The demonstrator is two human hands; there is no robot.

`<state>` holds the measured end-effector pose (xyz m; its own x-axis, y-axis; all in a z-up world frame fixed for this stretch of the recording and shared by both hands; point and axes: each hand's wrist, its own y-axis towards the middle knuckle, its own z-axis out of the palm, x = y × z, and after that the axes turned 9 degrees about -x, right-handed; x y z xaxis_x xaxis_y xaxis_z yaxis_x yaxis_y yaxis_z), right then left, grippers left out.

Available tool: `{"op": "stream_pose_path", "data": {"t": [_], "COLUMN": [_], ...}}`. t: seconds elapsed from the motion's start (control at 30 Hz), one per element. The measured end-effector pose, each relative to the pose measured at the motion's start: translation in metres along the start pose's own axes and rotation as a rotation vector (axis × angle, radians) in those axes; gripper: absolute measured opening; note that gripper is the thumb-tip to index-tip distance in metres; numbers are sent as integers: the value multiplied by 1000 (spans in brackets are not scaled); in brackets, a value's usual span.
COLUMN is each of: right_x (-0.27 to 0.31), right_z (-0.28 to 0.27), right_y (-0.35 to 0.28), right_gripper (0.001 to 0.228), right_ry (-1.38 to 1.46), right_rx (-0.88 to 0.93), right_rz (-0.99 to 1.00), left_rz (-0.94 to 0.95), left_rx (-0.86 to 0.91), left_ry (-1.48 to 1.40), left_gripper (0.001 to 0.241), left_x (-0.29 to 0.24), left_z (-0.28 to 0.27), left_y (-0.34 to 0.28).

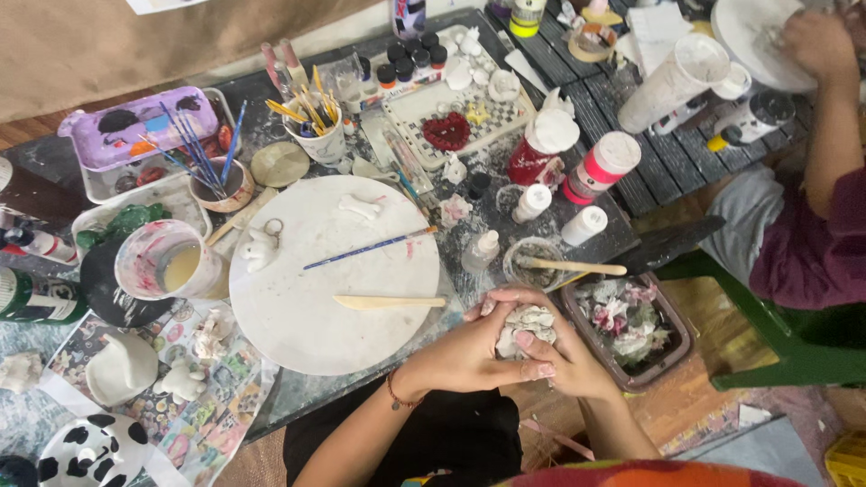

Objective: The person mixes a gray clay-like substance in a small container using a wooden stick. They then transfer the mixture onto a white circular board and knead it by hand, forming a cohesive lump.

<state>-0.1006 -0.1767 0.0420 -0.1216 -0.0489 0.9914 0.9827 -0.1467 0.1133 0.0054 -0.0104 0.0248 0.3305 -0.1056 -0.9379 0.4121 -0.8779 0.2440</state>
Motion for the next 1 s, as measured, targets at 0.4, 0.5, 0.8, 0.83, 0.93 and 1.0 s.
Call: {"op": "stream_pose_path", "data": {"t": [0.4,0.5,0.8,0.83,0.93,1.0], "right_x": [30,24,-17,-21,-32,-36], "right_z": [10,15,-2,-1,-1,-1], "right_y": [17,18,12,14,17,17], "right_gripper": [114,121,98,91,62,30], "right_ry": [219,-84,-349,-243,42,188], "right_rx": [146,0,-56,-84,-248,-453], "right_rz": [-239,-60,-415,-469,-513,-382], "left_rz": [-197,-117,-57,86,178,-232], "left_rx": [42,-41,243,170,-10,-96], "left_ry": [-906,-647,-234,-269,-441,-625], "left_gripper": [93,86,76,76,74,81], "left_x": [66,63,35,35,35,35], "left_z": [17,9,-14,-15,-13,-8], "left_y": [-4,-6,-1,0,6,8]}}
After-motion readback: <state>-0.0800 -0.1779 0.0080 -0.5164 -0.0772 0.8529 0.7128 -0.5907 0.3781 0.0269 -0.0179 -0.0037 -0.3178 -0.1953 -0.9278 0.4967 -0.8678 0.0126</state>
